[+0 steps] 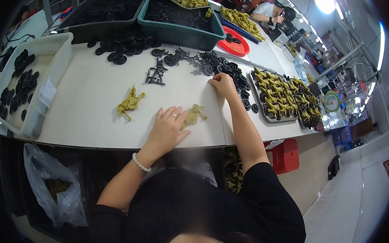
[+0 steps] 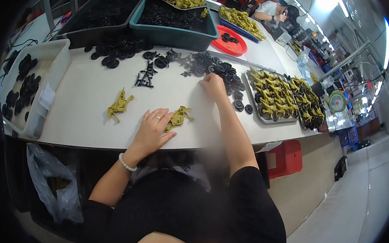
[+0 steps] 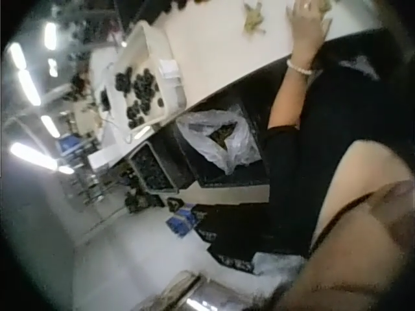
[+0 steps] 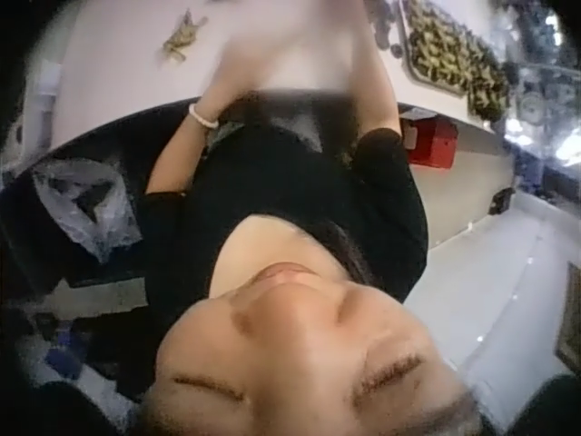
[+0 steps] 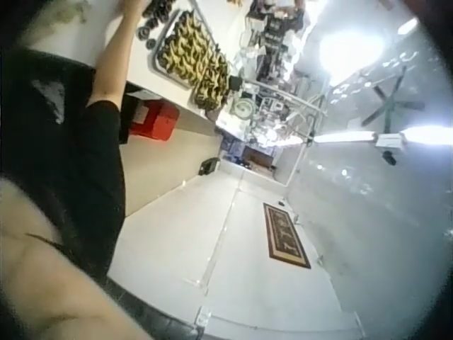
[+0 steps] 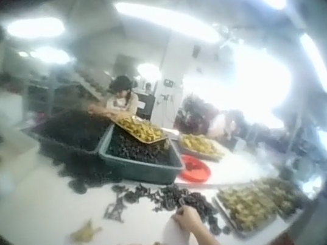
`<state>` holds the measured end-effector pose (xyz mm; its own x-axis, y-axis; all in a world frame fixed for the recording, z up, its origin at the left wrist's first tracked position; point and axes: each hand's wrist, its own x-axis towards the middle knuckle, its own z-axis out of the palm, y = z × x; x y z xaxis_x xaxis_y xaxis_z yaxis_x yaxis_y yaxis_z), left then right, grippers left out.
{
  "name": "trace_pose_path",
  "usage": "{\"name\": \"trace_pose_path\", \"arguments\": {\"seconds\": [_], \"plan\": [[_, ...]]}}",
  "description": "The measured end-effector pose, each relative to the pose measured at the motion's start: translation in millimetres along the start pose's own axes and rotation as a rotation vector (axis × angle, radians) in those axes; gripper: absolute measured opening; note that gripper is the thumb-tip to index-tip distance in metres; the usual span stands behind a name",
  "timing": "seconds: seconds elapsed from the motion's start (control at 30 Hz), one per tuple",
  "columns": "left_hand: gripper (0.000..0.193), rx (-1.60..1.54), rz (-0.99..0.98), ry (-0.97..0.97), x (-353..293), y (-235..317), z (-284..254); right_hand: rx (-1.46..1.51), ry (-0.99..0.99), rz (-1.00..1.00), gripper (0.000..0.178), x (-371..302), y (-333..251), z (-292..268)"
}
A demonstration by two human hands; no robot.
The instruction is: The person assembles small plastic toy motorcycles by hand, attaching toy wheels and engine parts to the toy motorcycle bodies.
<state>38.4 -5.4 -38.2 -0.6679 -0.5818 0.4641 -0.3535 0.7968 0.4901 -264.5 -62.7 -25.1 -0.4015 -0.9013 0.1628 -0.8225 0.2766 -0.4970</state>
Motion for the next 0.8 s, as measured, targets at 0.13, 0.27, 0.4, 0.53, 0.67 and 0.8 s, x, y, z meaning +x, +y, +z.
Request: {"name": "trace_pose_path", "arguments": {"seconds": [0.13,0.27,0.4,0.53,0.67,0.8], "plan": [[0.040,0.006,0.041,-0.034,5.1,8.0,4.2,0.011,-0.074,-0.098,0.023,-21.7,-8.5,-11.7],[0.034,0.089,0.141,0.028,8.1,16.9,20.9,0.218,-0.003,-0.103,0.016,-62.5,-13.1,-20.5],[0.034,0.080,0.143,0.052,8.2,25.8,18.4,0.714,-0.069,0.009,0.012,-122.6,-24.7,-33.9],[0.034,0.067,0.134,0.058,11.0,28.3,17.7,0.657,0.000,-0.140,0.014,-173.3,-33.2,-30.1],[0.034,0.056,0.134,0.070,9.3,26.3,19.1,0.505,0.013,-0.211,0.013,-186.9,-44.2,-17.4],[0.034,0.066,0.141,0.065,8.6,27.1,18.3,0.450,0.064,-0.272,0.012,-187.3,-46.3,-8.3]]}}
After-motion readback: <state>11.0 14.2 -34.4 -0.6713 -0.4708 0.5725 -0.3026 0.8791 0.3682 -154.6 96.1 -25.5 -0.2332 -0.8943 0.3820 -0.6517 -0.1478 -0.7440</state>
